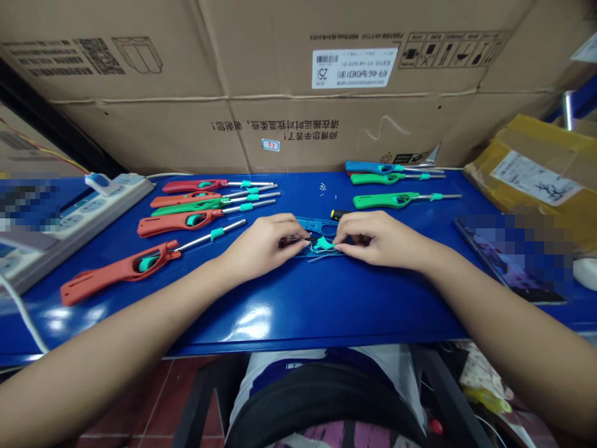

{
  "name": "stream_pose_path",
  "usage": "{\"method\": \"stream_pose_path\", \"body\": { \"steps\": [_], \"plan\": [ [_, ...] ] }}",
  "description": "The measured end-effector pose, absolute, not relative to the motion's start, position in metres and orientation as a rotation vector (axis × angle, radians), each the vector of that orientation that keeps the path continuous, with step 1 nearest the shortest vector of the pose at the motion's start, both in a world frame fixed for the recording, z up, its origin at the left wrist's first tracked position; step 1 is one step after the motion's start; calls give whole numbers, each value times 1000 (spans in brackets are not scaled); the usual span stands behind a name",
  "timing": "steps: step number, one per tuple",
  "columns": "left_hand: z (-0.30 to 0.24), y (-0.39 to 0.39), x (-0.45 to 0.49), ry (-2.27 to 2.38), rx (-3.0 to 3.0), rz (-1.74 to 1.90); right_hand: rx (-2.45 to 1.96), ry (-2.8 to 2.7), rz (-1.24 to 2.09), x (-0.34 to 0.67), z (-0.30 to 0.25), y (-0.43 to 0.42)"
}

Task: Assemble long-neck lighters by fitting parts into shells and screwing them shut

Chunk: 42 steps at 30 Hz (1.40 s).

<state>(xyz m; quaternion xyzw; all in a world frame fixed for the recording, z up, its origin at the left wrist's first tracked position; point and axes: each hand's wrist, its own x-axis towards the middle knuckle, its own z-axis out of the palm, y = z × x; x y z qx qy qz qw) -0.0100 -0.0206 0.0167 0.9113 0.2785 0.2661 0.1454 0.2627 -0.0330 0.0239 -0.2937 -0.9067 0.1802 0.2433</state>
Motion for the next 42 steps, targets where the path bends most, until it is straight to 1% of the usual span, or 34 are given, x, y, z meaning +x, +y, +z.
{"method": "stream_pose_path", "body": {
  "steps": [7, 16, 26, 37, 42],
  "plan": [
    [18, -22, -8, 828, 2603, 810, -813, -2456, 542, 264, 26, -34],
    [16, -23, -8, 858, 2542, 758, -861, -2464, 574, 262, 28, -36],
    [13, -22, -6, 881, 2449, 841, -839, -2522, 493, 262, 24, -34],
    [13, -24, -4, 913, 2413, 855, -828, -2527, 504, 263, 24, -35],
    [11, -23, -3, 905, 2401, 891, -872, -2525, 444, 259, 22, -35]
  ]
}}
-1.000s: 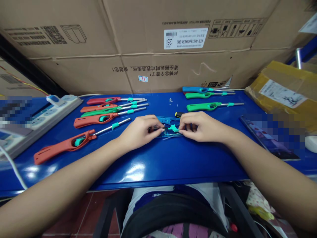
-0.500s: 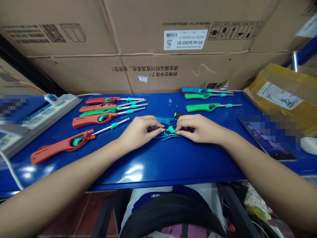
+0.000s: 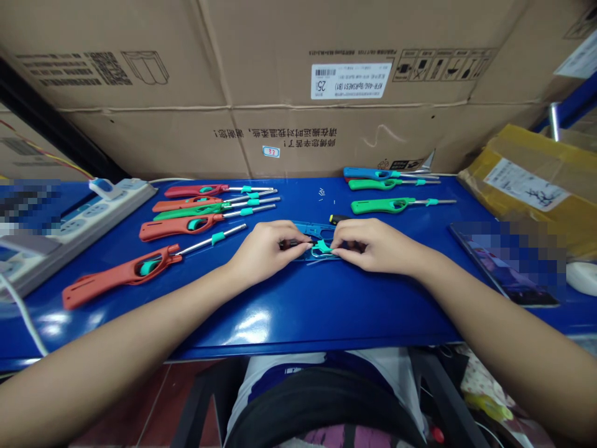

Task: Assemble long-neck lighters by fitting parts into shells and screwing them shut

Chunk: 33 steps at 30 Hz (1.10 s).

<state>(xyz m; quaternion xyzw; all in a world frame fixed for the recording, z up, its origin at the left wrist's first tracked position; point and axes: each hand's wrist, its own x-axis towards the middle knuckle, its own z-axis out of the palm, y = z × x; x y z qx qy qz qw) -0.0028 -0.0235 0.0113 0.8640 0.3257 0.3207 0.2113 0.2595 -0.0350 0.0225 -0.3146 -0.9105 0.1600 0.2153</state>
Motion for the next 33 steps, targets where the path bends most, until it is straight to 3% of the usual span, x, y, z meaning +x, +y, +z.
{"method": "stream_pose_path", "body": {
  "steps": [21, 33],
  "plan": [
    [9, -24, 0, 966, 2142, 917, -956, -2538, 449, 257, 24, -38],
    [7, -26, 1, 893, 2367, 817, -1005, -2509, 370, 255, 28, -41]
  ]
}}
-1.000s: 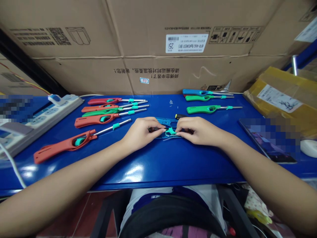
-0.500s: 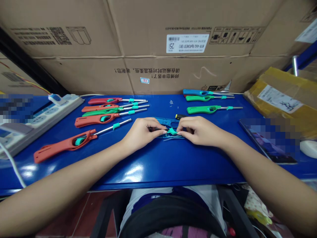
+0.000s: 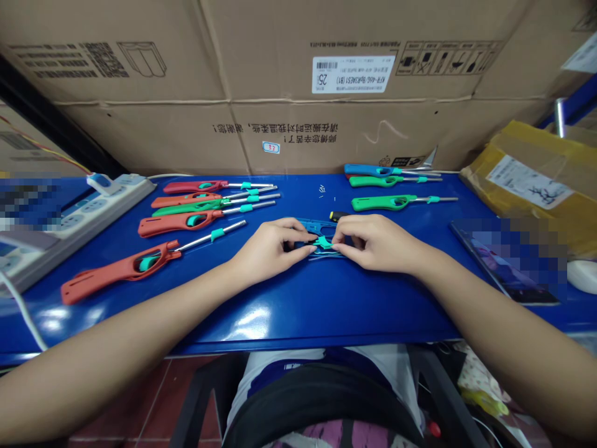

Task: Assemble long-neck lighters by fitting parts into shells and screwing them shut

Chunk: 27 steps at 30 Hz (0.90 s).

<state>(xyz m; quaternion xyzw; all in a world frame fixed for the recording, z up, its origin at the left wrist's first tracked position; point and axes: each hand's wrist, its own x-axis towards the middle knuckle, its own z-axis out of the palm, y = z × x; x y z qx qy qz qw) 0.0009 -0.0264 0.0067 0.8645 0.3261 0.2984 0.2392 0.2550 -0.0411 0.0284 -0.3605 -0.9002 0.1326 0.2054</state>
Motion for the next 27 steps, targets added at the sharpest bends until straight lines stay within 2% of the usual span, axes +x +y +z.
{"method": "stream_pose_path", "body": {
  "steps": [27],
  "plan": [
    [7, -18, -6, 902, 2396, 810, -970, -2624, 332, 259, 31, -40]
  ]
}}
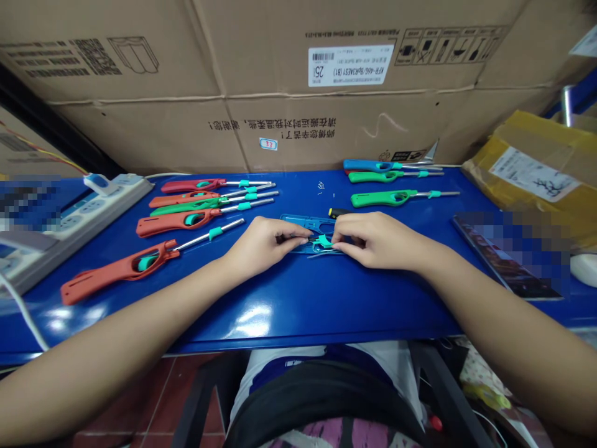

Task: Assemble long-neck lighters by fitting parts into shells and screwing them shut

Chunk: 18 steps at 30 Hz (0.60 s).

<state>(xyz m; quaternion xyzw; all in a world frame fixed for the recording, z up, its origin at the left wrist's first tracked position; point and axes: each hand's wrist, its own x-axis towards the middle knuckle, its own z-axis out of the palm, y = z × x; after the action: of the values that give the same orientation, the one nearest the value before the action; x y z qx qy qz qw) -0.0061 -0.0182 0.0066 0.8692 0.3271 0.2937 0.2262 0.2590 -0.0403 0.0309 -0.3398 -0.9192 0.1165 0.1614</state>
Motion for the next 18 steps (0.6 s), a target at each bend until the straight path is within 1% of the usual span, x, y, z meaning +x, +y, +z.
{"method": "stream_pose_path", "body": {
  "steps": [5, 12, 18],
  "plan": [
    [8, -19, -6, 909, 2428, 827, -963, -2616, 332, 260, 30, -40],
    [14, -20, -6, 806, 2467, 797, -962, -2605, 307, 260, 28, -39],
    [12, -20, -5, 843, 2471, 794, -952, -2590, 318, 261, 27, -39]
  ]
}}
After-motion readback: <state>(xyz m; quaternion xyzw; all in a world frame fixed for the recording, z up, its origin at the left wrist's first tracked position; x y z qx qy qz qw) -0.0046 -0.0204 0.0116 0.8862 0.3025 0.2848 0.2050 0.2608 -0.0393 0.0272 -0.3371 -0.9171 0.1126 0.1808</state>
